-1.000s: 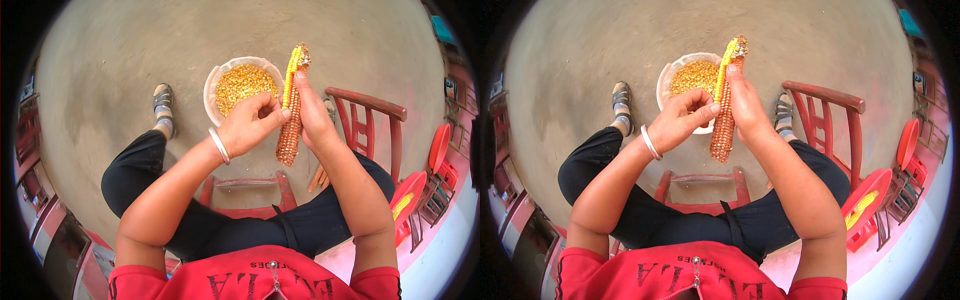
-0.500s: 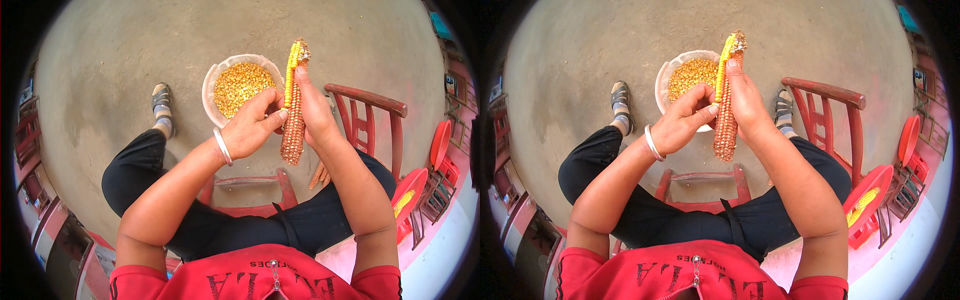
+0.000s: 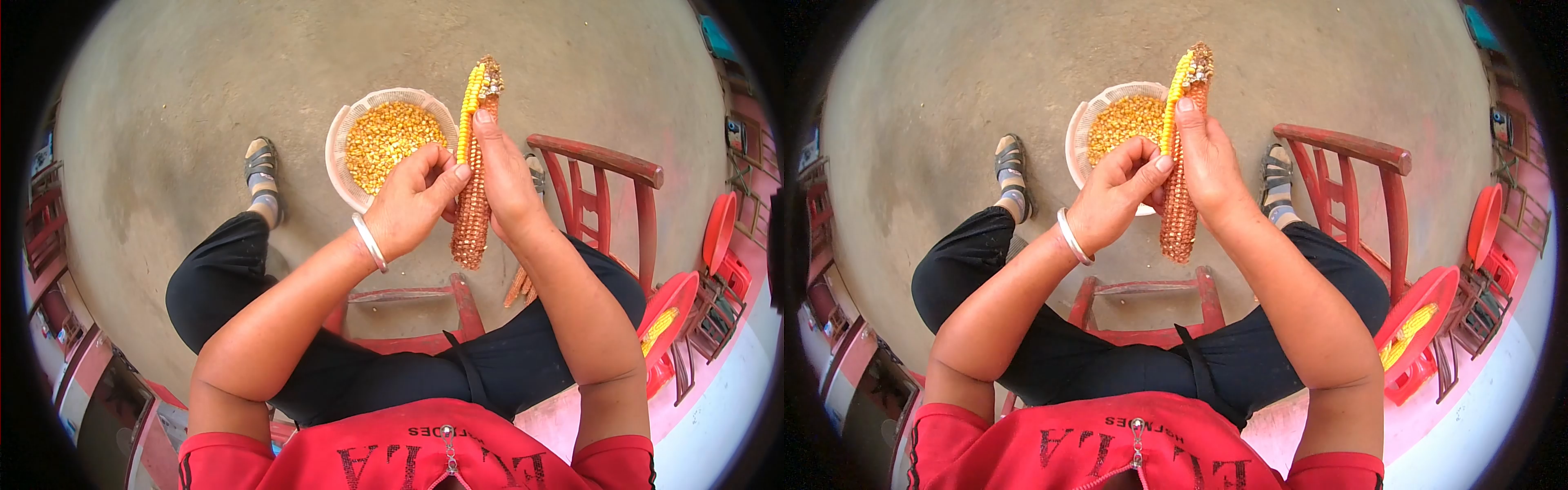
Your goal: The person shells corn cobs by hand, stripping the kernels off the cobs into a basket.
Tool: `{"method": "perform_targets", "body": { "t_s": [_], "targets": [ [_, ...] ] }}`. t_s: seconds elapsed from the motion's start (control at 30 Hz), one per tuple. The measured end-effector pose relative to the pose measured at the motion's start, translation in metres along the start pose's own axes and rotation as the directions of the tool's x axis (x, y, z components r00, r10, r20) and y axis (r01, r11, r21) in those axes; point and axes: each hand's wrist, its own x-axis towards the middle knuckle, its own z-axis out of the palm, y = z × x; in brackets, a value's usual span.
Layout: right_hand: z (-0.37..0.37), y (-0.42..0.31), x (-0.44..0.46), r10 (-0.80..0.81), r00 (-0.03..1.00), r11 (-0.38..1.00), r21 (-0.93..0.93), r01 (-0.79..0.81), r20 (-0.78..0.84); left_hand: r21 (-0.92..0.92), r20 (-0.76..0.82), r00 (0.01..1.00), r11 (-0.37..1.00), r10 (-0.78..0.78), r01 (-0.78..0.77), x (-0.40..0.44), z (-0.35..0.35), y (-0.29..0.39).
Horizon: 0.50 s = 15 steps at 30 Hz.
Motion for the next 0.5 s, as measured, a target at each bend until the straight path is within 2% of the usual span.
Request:
{"method": "perform_targets", "body": {
  "t_s": [0.2, 0.3, 0.5],
  "targets": [
    [0.002, -0.006, -0.004, 0.074, 0.997, 0.992, 0.103, -0.072, -0.017, 0.156, 0.066, 0.989, 0.978, 0.131, -0.14, 0.002, -0.001, -0.001],
    [-0.002, -0.01, -0.007, 0.157, 0.986, 0.975, 0.147, -0.165, 0.065, 0.157, 0.106, 0.987, 0.978, 0.122, -0.137, 0.003, -0.004, -0.003],
    [0.0, -0.013, -0.007, 0.149, 0.982, 0.968, 0.187, -0.169, 0.115, 0.098, 0.229, 0.966, 0.985, 0.116, -0.141, 0.007, -0.014, 0.004]
  ]
}}
